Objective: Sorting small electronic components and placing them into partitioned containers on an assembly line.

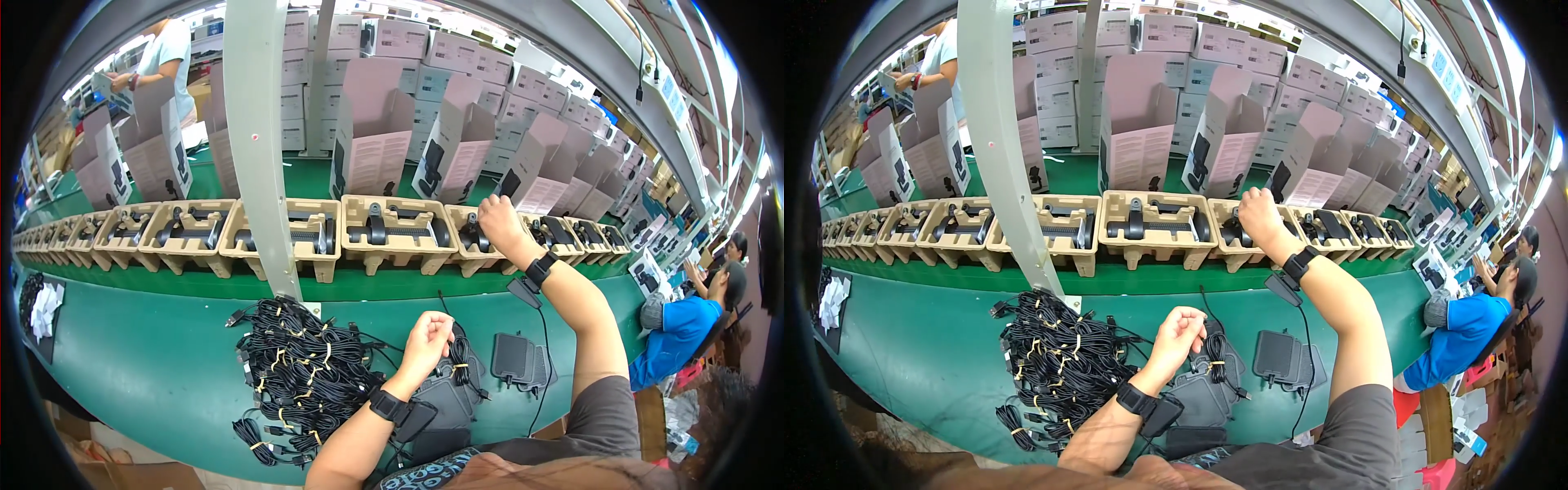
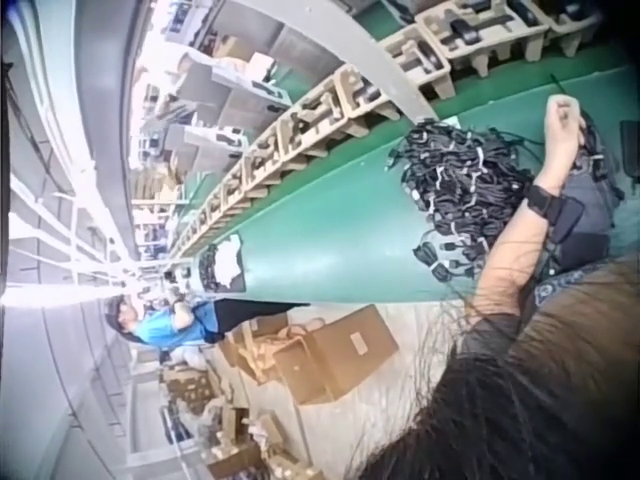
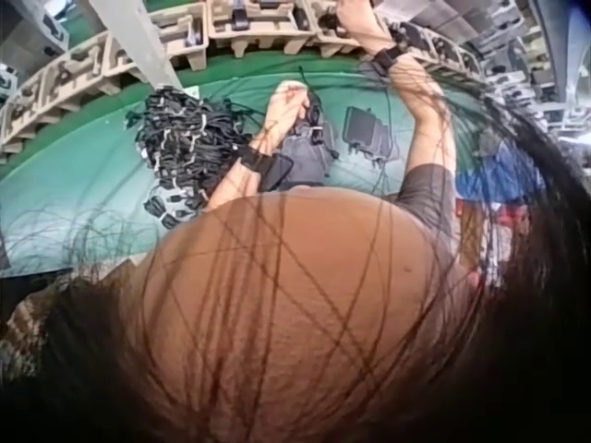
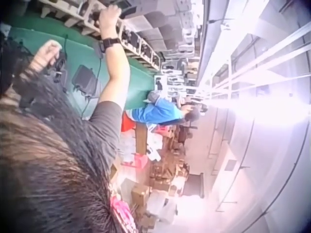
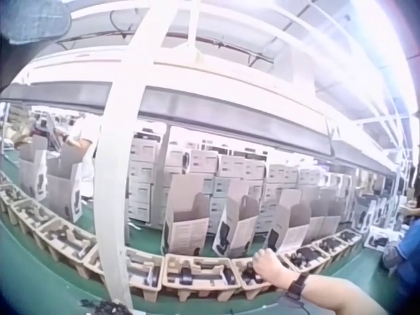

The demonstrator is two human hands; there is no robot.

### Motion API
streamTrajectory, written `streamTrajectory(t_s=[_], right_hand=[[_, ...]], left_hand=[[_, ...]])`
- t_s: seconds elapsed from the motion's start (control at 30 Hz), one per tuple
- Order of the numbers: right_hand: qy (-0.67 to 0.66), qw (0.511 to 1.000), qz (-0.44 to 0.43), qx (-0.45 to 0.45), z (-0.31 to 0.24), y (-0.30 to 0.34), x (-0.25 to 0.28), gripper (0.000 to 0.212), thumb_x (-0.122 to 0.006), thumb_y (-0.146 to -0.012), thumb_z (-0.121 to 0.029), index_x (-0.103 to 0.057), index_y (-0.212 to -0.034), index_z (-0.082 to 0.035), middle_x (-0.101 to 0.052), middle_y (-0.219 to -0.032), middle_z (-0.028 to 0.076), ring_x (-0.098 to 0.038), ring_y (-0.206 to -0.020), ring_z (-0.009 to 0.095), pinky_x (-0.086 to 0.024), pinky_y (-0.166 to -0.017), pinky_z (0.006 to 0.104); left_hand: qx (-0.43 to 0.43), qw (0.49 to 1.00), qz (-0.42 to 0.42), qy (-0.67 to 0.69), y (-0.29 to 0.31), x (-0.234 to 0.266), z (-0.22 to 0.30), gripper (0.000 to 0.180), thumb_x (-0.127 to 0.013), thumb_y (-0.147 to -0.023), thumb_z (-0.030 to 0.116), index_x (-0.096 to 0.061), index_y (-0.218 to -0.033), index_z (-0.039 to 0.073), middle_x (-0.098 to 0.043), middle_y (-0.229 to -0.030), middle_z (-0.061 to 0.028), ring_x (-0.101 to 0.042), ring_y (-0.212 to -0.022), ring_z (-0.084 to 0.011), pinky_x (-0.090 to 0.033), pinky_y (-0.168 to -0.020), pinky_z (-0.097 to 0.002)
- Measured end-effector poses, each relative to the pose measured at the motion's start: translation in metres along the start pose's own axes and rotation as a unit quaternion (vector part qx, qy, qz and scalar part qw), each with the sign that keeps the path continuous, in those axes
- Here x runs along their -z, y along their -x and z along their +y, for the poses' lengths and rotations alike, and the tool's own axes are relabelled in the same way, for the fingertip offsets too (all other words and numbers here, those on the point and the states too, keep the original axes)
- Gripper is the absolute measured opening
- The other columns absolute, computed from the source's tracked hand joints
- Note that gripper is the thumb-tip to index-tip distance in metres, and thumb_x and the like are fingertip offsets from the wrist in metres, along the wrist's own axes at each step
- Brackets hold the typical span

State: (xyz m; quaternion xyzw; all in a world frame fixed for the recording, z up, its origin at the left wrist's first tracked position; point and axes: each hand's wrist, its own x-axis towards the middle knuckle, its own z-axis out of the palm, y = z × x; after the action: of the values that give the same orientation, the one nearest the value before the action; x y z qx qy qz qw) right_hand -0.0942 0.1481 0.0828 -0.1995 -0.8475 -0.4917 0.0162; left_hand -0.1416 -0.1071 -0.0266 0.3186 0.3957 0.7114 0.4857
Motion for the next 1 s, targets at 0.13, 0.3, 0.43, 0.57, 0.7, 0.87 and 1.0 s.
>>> streamTrajectory(t_s=[0.13, 0.3, 0.43, 0.57, 0.7, 0.87, 1.0], right_hand=[[0.028, 0.995, 0.056, 0.076, -0.005, -0.007, 0.013, 0.012, -0.052, -0.070, -0.017, -0.063, -0.073, -0.011, -0.052, -0.075, 0.001, -0.047, -0.082, 0.017, -0.034, -0.068, 0.0288], [0.018, 0.985, 0.023, 0.168, -0.020, -0.015, 0.019, 0.011, -0.053, -0.068, -0.017, -0.062, -0.069, -0.012, -0.053, -0.075, 0.001, -0.047, -0.082, 0.017, -0.034, -0.069, 0.0289], [-0.038, 0.987, -0.019, 0.154, -0.023, -0.023, 0.015, 0.011, -0.054, -0.070, -0.016, -0.063, -0.072, -0.011, -0.058, -0.077, 0.003, -0.053, -0.080, 0.018, -0.036, -0.075, 0.0287], [-0.155, 0.965, -0.210, 0.000, -0.018, -0.038, 0.030, 0.015, -0.050, -0.074, -0.013, -0.063, -0.077, -0.008, -0.064, -0.079, 0.009, -0.062, -0.077, 0.023, -0.045, -0.073, 0.0333], [-0.270, 0.933, -0.185, -0.150, -0.021, -0.042, 0.000, 0.019, -0.047, -0.079, -0.013, -0.058, -0.091, -0.003, -0.063, -0.083, 0.014, -0.062, -0.081, 0.029, -0.049, -0.068, 0.0385], [-0.361, 0.857, -0.082, -0.358, -0.039, -0.031, -0.028, 0.022, -0.043, -0.086, -0.021, -0.050, -0.093, -0.002, -0.061, -0.077, 0.019, -0.060, -0.076, 0.034, -0.048, -0.067, 0.0434], [-0.334, 0.867, -0.072, -0.363, -0.034, -0.028, -0.034, 0.026, -0.042, -0.088, -0.028, -0.050, -0.090, -0.003, -0.061, -0.073, 0.018, -0.060, -0.072, 0.035, -0.048, -0.061, 0.0435]], left_hand=[[0.006, 1.000, -0.005, -0.011, 0.003, 0.002, -0.001, 0.015, -0.049, -0.088, 0.016, -0.049, -0.095, 0.002, -0.053, -0.070, -0.0025, -0.046, -0.051, -0.0057, -0.038, -0.048, -0.0175], [0.008, 1.000, -0.007, -0.009, 0.005, 0.006, 0.001, 0.015, -0.049, -0.088, 0.015, -0.049, -0.095, 0.002, -0.053, -0.070, -0.0024, -0.046, -0.051, -0.0057, -0.038, -0.048, -0.0175], [0.009, 1.000, -0.011, -0.008, 0.007, 0.009, 0.003, 0.014, -0.049, -0.088, 0.015, -0.049, -0.095, 0.002, -0.053, -0.070, -0.0025, -0.046, -0.051, -0.0056, -0.038, -0.049, -0.0173], [-0.004, 1.000, -0.009, -0.005, 0.007, 0.016, -0.002, 0.013, -0.051, -0.087, 0.014, -0.048, -0.093, 0.003, -0.053, -0.071, -0.0028, -0.045, -0.048, -0.0045, -0.037, -0.043, -0.0169], [-0.006, 1.000, -0.015, -0.008, 0.008, 0.017, 0.001, 0.013, -0.051, -0.087, 0.013, -0.048, -0.093, 0.003, -0.053, -0.070, -0.0027, -0.045, -0.048, -0.0045, -0.038, -0.044, -0.0171], [0.004, 0.999, -0.018, -0.038, 0.011, 0.023, 0.006, 0.013, -0.048, -0.088, 0.014, -0.049, -0.095, 0.003, -0.054, -0.071, -0.0024, -0.045, -0.051, -0.0048, -0.038, -0.048, -0.0170], [0.008, 0.999, -0.021, -0.042, 0.012, 0.025, 0.004, 0.013, -0.049, -0.088, 0.013, -0.049, -0.095, 0.003, -0.054, -0.070, -0.0020, -0.045, -0.050, -0.0046, -0.038, -0.048, -0.0170]])
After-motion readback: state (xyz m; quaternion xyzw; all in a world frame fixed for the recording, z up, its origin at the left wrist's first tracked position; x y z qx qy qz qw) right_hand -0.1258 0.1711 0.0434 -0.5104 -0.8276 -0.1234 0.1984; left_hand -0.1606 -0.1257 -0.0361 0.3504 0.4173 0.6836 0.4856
